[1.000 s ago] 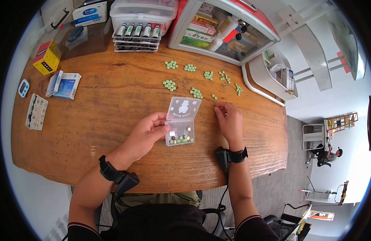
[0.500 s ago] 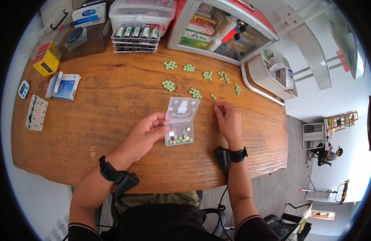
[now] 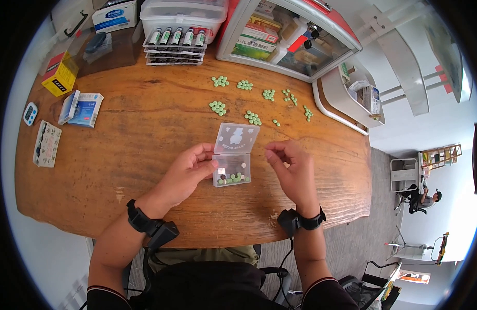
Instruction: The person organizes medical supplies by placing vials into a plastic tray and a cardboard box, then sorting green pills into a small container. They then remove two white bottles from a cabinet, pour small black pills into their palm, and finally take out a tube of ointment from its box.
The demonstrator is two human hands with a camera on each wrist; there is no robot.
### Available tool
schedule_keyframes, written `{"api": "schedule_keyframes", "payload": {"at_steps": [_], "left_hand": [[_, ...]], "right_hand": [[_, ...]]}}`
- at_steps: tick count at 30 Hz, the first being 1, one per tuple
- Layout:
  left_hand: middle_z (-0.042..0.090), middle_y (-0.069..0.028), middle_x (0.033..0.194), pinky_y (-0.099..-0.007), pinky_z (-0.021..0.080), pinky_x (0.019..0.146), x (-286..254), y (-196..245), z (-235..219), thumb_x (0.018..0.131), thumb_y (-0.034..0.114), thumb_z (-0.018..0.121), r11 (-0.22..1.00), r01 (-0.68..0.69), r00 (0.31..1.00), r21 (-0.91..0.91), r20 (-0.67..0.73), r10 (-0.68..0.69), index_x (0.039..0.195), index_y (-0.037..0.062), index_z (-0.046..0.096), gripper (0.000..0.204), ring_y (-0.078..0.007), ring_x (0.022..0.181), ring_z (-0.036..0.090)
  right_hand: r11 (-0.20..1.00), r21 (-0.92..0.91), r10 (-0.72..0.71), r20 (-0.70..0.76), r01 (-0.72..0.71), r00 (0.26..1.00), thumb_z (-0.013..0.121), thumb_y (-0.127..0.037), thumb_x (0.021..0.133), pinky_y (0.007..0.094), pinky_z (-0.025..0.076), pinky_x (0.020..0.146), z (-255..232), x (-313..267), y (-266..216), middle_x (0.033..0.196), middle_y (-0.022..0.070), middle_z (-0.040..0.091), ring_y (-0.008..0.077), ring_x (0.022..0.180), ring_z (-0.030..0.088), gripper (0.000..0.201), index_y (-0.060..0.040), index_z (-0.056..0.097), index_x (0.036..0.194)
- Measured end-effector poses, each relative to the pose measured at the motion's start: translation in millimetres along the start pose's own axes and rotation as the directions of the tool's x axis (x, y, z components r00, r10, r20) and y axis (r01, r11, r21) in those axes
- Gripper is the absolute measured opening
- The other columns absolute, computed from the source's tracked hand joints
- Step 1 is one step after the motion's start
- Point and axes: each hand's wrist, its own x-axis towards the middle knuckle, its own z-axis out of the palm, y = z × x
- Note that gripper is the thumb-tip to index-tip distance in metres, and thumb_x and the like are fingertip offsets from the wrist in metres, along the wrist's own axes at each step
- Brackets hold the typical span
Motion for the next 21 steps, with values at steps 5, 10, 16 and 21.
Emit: {"api": "schedule_keyframes", "payload": {"at_steps": [5,10,16,21], "left_hand": [[0.061,-0.0106,0.129,-0.0350,0.051,0.103,1,0,0,0.104,0.004,0.051,1.000,-0.006,1.000,-0.009,0.001,0.006,0.137,-0.0022,0.050,0.033,-0.0180,0.118,0.061],[0.061,-0.0108,0.129,-0.0351,0.051,0.103,-1,2,1,0.104,0.004,0.051,1.000,0.003,1.000,-0.030,-0.008,-0.003,0.137,-0.0024,0.050,0.034,-0.0183,0.118,0.061],[0.061,-0.0108,0.129,-0.0346,0.052,0.102,-1,3,1,0.104,0.003,0.052,1.000,-0.004,1.000,-0.022,0.005,0.004,0.137,-0.0028,0.050,0.034,-0.0179,0.117,0.061],[0.062,-0.0101,0.127,-0.0344,0.052,0.102,-1,1,1,0.104,0.004,0.052,1.000,-0.020,1.000,-0.017,0.002,0.020,0.136,-0.0025,0.051,0.033,-0.0175,0.117,0.061]], "right_hand": [[0.996,0.041,-0.080,0.150,0.074,0.985,0.071,-0.004,0.092,0.0307,0.056,0.074,5,-4,-19,0.091,0.0131,0.071,0.0201,0.080,0.071,0.020,0.0016,0.071,0.111],[0.991,0.107,0.065,0.133,-0.080,0.989,0.072,-0.004,0.091,0.0300,0.057,0.075,5,-7,-26,0.092,0.0119,0.073,0.0178,0.082,0.071,0.031,0.0004,0.069,0.122],[0.994,0.107,0.030,0.062,-0.037,0.998,0.071,-0.002,0.090,0.0308,0.057,0.078,2,-5,-16,0.092,0.0108,0.073,0.0178,0.083,0.071,0.032,-0.0002,0.069,0.121],[0.998,0.061,0.012,0.079,-0.017,0.997,0.072,0.000,0.088,0.0312,0.056,0.077,6,-8,-10,0.096,0.0115,0.071,0.0184,0.086,0.070,0.030,-0.0007,0.071,0.117]]}}
